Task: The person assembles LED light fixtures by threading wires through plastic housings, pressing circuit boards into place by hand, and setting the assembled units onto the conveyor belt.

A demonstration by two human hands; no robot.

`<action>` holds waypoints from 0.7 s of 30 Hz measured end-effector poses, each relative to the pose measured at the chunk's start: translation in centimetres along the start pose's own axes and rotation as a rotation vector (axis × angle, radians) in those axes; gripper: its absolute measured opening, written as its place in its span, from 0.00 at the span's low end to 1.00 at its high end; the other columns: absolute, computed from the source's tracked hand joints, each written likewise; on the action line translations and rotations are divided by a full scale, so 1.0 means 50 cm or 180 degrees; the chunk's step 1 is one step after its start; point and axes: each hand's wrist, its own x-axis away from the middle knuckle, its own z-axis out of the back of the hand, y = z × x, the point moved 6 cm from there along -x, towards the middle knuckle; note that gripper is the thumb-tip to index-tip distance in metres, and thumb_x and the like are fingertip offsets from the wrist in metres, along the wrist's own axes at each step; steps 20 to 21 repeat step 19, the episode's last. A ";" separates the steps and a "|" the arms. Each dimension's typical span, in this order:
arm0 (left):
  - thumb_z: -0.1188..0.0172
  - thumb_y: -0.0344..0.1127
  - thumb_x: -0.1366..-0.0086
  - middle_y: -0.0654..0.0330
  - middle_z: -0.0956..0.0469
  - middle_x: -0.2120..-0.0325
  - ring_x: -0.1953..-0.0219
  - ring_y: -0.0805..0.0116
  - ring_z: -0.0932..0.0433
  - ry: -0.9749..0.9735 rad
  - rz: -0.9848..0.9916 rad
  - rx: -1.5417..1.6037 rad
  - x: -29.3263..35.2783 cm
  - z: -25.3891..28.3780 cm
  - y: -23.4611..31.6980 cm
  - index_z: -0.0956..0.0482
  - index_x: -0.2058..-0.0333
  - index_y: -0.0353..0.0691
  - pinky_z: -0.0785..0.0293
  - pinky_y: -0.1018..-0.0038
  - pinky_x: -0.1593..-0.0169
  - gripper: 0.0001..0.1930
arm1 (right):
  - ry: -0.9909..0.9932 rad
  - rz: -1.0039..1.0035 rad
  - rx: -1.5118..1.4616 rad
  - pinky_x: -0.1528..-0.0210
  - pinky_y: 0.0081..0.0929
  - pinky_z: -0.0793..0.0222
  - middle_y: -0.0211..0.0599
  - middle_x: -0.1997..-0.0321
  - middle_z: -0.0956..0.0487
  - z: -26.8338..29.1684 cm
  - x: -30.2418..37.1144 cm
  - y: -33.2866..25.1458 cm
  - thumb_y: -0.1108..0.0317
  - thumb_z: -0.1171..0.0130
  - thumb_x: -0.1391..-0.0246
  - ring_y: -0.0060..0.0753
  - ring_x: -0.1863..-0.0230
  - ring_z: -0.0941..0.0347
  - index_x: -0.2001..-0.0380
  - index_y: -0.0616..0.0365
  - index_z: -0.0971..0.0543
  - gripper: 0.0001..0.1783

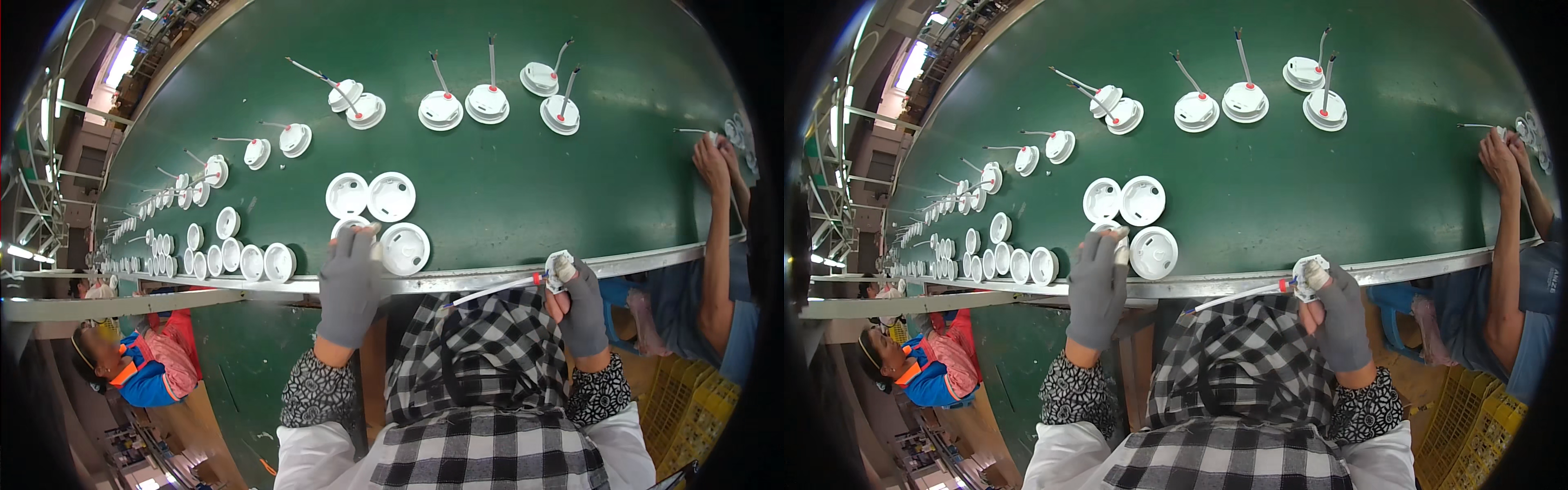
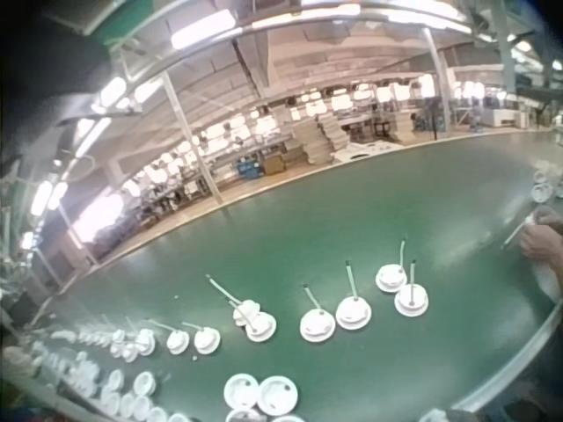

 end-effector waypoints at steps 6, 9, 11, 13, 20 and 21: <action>0.42 0.27 0.46 0.57 0.26 0.64 0.61 0.53 0.25 -0.0460 -0.0207 -0.0440 -0.042 -0.043 0.009 0.27 0.60 0.40 0.25 0.63 0.61 0.13 | -0.0065 0.0119 0.0047 0.86 0.16 0.47 0.26 0.84 0.31 -0.037 0.013 0.003 0.62 0.48 0.39 0.16 0.89 0.42 0.66 0.64 0.25 0.14; 0.41 0.27 0.47 0.58 0.24 0.66 0.62 0.54 0.24 -0.0407 -0.0120 -0.0301 -0.037 -0.052 -0.004 0.27 0.61 0.41 0.25 0.63 0.63 0.13 | 0.0017 0.0106 0.0019 0.86 0.16 0.47 0.26 0.84 0.31 -0.034 0.008 -0.002 0.61 0.49 0.39 0.16 0.89 0.42 0.67 0.64 0.25 0.15; 0.41 0.26 0.49 0.59 0.24 0.67 0.61 0.54 0.25 -0.0457 0.0007 -0.0193 -0.030 -0.056 -0.001 0.27 0.61 0.42 0.25 0.64 0.62 0.14 | 0.0002 0.0141 -0.0026 0.85 0.16 0.48 0.25 0.85 0.32 -0.035 0.004 -0.003 0.61 0.49 0.39 0.16 0.90 0.42 0.68 0.64 0.25 0.14; 0.41 0.26 0.50 0.59 0.24 0.67 0.61 0.55 0.25 -0.0504 0.0136 -0.0070 -0.034 -0.053 0.003 0.27 0.61 0.42 0.26 0.64 0.60 0.15 | -0.0006 0.0180 -0.0055 0.85 0.17 0.48 0.25 0.85 0.33 -0.039 -0.002 -0.004 0.61 0.50 0.39 0.16 0.90 0.43 0.69 0.63 0.26 0.14; 0.39 0.24 0.54 0.62 0.24 0.62 0.55 0.56 0.27 -0.0989 -0.1261 0.0872 -0.090 -0.066 0.096 0.25 0.60 0.44 0.31 0.65 0.49 0.19 | 0.0425 0.0556 -0.0014 0.85 0.18 0.48 0.24 0.90 0.41 -0.068 -0.021 -0.037 0.56 0.53 0.37 0.19 0.88 0.43 0.72 0.55 0.30 0.15; 0.39 0.24 0.54 0.62 0.24 0.62 0.55 0.56 0.27 -0.0989 -0.1261 0.0872 -0.090 -0.066 0.096 0.25 0.60 0.44 0.31 0.65 0.49 0.19 | 0.0425 0.0556 -0.0014 0.85 0.18 0.48 0.24 0.90 0.41 -0.068 -0.021 -0.037 0.56 0.53 0.37 0.19 0.88 0.43 0.72 0.55 0.30 0.15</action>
